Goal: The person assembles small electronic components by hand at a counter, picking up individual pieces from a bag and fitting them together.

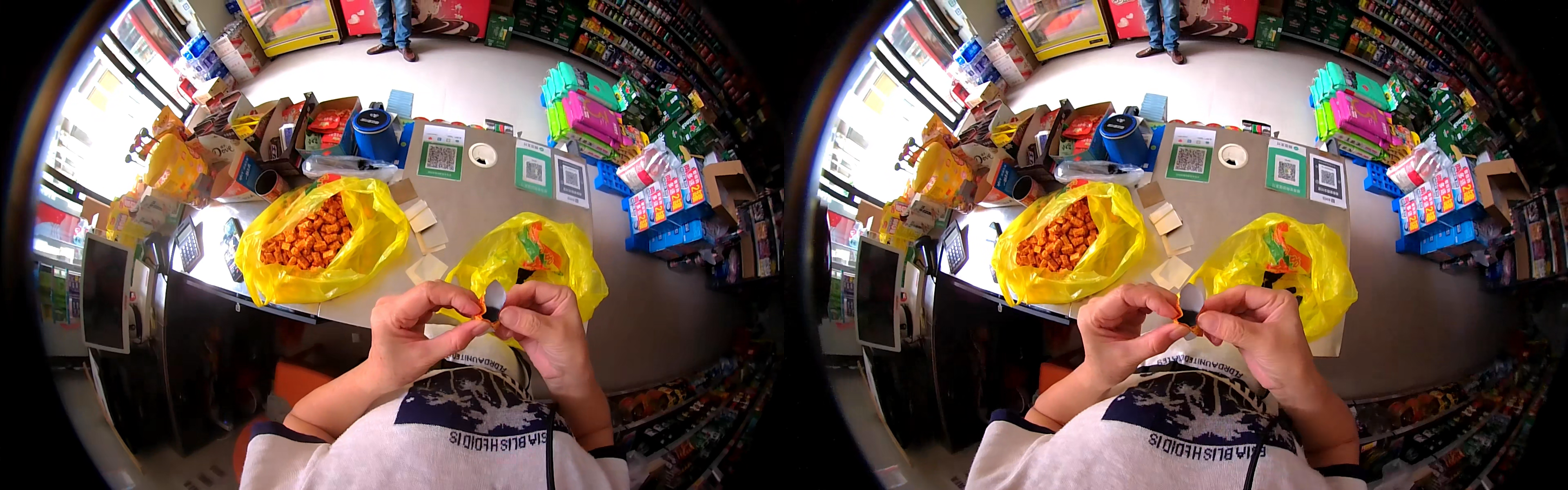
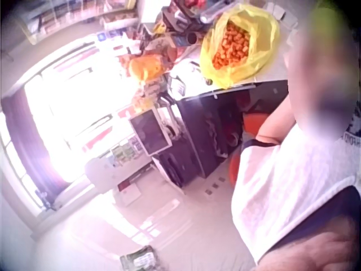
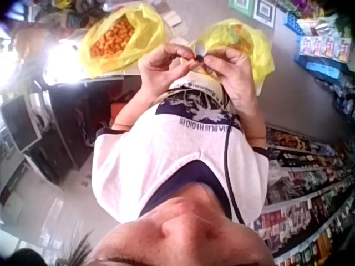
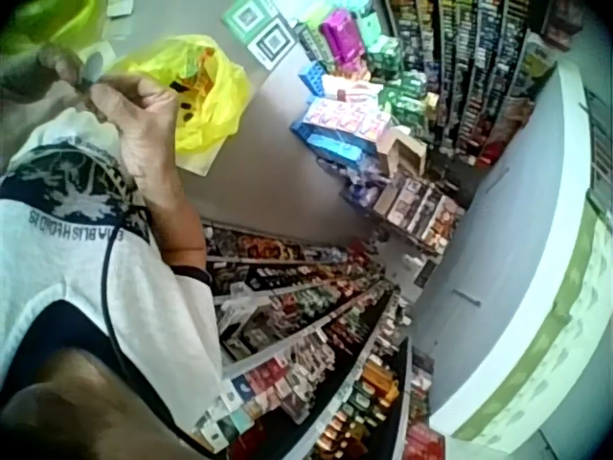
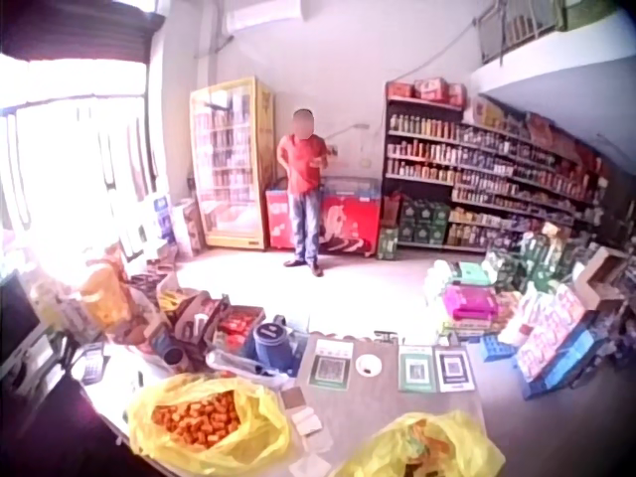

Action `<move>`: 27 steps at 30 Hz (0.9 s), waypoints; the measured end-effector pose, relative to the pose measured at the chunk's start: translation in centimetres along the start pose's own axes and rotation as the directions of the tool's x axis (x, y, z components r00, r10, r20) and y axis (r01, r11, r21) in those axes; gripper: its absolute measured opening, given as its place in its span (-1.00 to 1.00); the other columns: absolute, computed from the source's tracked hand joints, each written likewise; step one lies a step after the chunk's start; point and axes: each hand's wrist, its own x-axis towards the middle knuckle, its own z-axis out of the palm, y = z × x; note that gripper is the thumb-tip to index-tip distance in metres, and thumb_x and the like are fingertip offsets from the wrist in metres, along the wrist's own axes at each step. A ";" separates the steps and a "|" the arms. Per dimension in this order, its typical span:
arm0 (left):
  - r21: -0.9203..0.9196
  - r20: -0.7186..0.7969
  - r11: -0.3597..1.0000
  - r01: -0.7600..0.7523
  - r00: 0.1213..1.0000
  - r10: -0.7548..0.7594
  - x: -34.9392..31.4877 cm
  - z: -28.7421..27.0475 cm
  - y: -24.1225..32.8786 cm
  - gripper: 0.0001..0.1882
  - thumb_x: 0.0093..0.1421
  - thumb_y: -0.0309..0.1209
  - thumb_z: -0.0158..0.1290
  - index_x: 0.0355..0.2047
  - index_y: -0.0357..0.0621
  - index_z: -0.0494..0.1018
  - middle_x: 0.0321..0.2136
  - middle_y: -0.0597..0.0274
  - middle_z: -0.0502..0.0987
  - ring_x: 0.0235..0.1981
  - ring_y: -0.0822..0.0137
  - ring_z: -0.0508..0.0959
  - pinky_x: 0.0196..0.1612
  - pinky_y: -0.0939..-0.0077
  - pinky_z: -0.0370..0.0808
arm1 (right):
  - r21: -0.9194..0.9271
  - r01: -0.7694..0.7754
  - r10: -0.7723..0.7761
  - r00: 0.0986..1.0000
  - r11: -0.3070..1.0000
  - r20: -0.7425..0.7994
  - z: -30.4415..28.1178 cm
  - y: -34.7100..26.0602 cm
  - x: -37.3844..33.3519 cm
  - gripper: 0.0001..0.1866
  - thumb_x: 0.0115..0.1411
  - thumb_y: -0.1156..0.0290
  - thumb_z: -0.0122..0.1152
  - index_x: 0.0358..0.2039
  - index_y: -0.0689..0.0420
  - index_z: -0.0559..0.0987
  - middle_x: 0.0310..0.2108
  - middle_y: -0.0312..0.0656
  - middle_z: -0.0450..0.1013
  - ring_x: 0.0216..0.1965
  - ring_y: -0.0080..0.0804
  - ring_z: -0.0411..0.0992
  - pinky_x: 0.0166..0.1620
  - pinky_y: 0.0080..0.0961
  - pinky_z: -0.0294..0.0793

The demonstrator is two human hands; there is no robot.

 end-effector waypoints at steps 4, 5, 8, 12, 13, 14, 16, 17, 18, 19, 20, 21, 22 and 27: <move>0.040 0.025 0.999 -0.004 1.000 0.003 0.0 -0.1 0.0 -0.83 -0.06 -0.68 0.15 -0.40 -0.34 0.46 -0.41 0.16 0.53 -0.36 0.44 0.54 -0.25 0.61 0.50 | 0.028 -0.064 0.063 0.997 0.998 0.036 0.7 -0.7 0.0 -0.90 0.02 0.58 0.17 -0.41 0.28 0.49 -0.49 -0.23 0.44 -0.50 -0.59 0.36 -0.38 -0.68 0.35; 0.039 0.028 0.999 -0.005 1.000 0.004 0.0 -0.2 0.1 -0.83 -0.06 -0.68 0.15 -0.40 -0.34 0.46 -0.41 0.16 0.53 -0.36 0.44 0.54 -0.25 0.61 0.50 | 0.045 -0.084 0.082 0.995 0.995 0.055 0.9 -0.8 0.0 -0.92 0.02 0.58 0.15 -0.43 0.27 0.47 -0.50 -0.25 0.42 -0.50 -0.60 0.34 -0.38 -0.67 0.33; 0.067 0.040 0.998 0.001 0.999 -0.004 0.1 -0.3 0.1 -0.83 -0.07 -0.67 0.15 -0.40 -0.33 0.46 -0.42 0.17 0.54 -0.36 0.44 0.55 -0.25 0.61 0.50 | 0.030 -0.078 0.075 0.995 0.997 0.068 0.9 -0.4 0.2 -0.94 0.02 0.58 0.13 -0.45 0.24 0.45 -0.51 -0.29 0.40 -0.49 -0.62 0.32 -0.38 -0.67 0.31; 0.063 0.028 0.998 0.022 0.999 -0.024 -0.1 -0.4 -0.1 -0.83 -0.07 -0.67 0.15 -0.40 -0.30 0.48 -0.43 0.17 0.54 -0.37 0.44 0.54 -0.26 0.62 0.50 | -0.006 -0.114 0.114 0.992 0.993 0.048 0.8 -0.6 0.3 -0.94 0.03 0.57 0.13 -0.44 0.25 0.46 -0.50 -0.31 0.39 -0.47 -0.62 0.32 -0.36 -0.66 0.31; 0.072 0.028 0.997 0.026 0.999 -0.028 -0.1 -0.4 -0.1 -0.83 -0.07 -0.67 0.15 -0.41 -0.30 0.48 -0.43 0.17 0.54 -0.38 0.44 0.54 -0.27 0.62 0.49 | -0.007 -0.124 0.124 0.991 0.992 0.047 0.8 -0.6 0.3 -0.93 0.03 0.57 0.13 -0.43 0.25 0.46 -0.49 -0.31 0.39 -0.47 -0.62 0.32 -0.36 -0.66 0.31; 0.070 0.028 0.997 0.025 0.999 -0.027 -0.1 -0.5 -0.1 -0.83 -0.07 -0.67 0.15 -0.41 -0.30 0.48 -0.43 0.17 0.54 -0.38 0.44 0.54 -0.27 0.62 0.49 | -0.008 -0.133 0.134 0.990 0.991 0.045 0.7 -0.6 0.3 -0.92 0.03 0.57 0.13 -0.41 0.25 0.47 -0.47 -0.30 0.40 -0.46 -0.62 0.32 -0.36 -0.66 0.31; 0.081 0.040 0.996 0.041 0.998 -0.044 -0.2 -0.6 -0.2 -0.84 -0.05 -0.66 0.14 -0.40 -0.31 0.47 -0.42 0.17 0.54 -0.37 0.45 0.54 -0.27 0.62 0.49 | -0.006 -0.143 0.143 0.989 0.990 0.035 0.8 -0.6 0.4 -0.91 0.03 0.57 0.15 -0.41 0.26 0.48 -0.47 -0.30 0.41 -0.47 -0.62 0.32 -0.36 -0.67 0.31; 0.079 0.038 0.996 0.043 0.998 -0.046 -0.2 -0.5 -0.3 -0.84 -0.05 -0.66 0.14 -0.40 -0.31 0.47 -0.42 0.17 0.54 -0.37 0.45 0.54 -0.27 0.62 0.49 | -0.002 -0.151 0.151 0.988 0.989 0.026 0.8 -0.6 0.4 -0.90 0.02 0.57 0.16 -0.40 0.26 0.48 -0.48 -0.29 0.41 -0.48 -0.62 0.33 -0.36 -0.68 0.32; 0.026 0.033 0.996 0.081 0.996 -0.082 -0.2 -0.5 -0.1 -0.85 -0.04 -0.66 0.14 -0.40 -0.31 0.47 -0.41 0.18 0.53 -0.35 0.46 0.53 -0.26 0.61 0.48 | -0.003 -0.154 0.155 0.988 0.988 0.025 0.7 -0.6 0.4 -0.90 0.02 0.57 0.16 -0.40 0.26 0.48 -0.48 -0.29 0.41 -0.48 -0.62 0.33 -0.36 -0.68 0.32; -0.026 0.029 0.993 0.119 0.993 -0.118 -0.3 -0.4 -0.1 -0.85 -0.02 -0.66 0.13 -0.39 -0.32 0.47 -0.41 0.18 0.53 -0.34 0.47 0.52 -0.25 0.61 0.47 | -0.030 -0.114 0.115 0.993 0.993 0.040 0.5 -0.5 0.4 -0.90 0.02 0.57 0.17 -0.40 0.27 0.50 -0.47 -0.28 0.43 -0.47 -0.62 0.34 -0.36 -0.70 0.33; -0.029 0.026 0.992 0.122 0.992 -0.121 -0.3 -0.4 0.0 -0.85 -0.02 -0.66 0.13 -0.39 -0.32 0.47 -0.41 0.18 0.53 -0.34 0.47 0.52 -0.25 0.61 0.47 | -0.055 -0.074 0.077 0.996 0.996 0.055 0.3 -0.4 0.3 -0.89 0.02 0.56 0.19 -0.40 0.27 0.51 -0.47 -0.27 0.44 -0.46 -0.63 0.36 -0.35 -0.72 0.34; -0.054 0.037 0.987 0.148 0.989 -0.146 -0.3 -0.5 -0.1 -0.86 -0.01 -0.66 0.12 -0.39 -0.33 0.46 -0.40 0.19 0.52 -0.34 0.47 0.51 -0.23 0.60 0.47 | -0.057 -0.079 0.082 0.995 0.995 0.055 0.1 -0.3 0.4 -0.89 0.02 0.56 0.19 -0.40 0.27 0.51 -0.47 -0.27 0.44 -0.46 -0.63 0.36 -0.35 -0.72 0.34; -0.080 0.048 0.981 0.175 0.984 -0.171 -0.2 -0.6 -0.1 -0.86 0.00 -0.66 0.12 -0.38 -0.33 0.46 -0.40 0.20 0.52 -0.33 0.48 0.50 -0.22 0.59 0.46 | -0.125 -0.032 0.040 0.997 0.992 0.062 0.0 -0.3 0.4 -0.90 0.02 0.57 0.19 -0.40 0.27 0.52 -0.47 -0.26 0.45 -0.44 -0.63 0.38 -0.34 -0.72 0.36; -0.106 0.060 0.975 0.194 0.980 -0.189 0.2 -0.5 -0.3 -0.84 -0.01 -0.66 0.12 -0.37 -0.32 0.44 -0.39 0.22 0.50 -0.34 0.48 0.49 -0.21 0.60 0.45 | -0.350 0.195 -0.143 0.975 0.916 0.170 -0.7 -0.2 1.1 -0.89 0.03 0.60 0.20 -0.37 0.25 0.54 -0.45 -0.26 0.47 -0.37 -0.61 0.41 -0.29 -0.73 0.39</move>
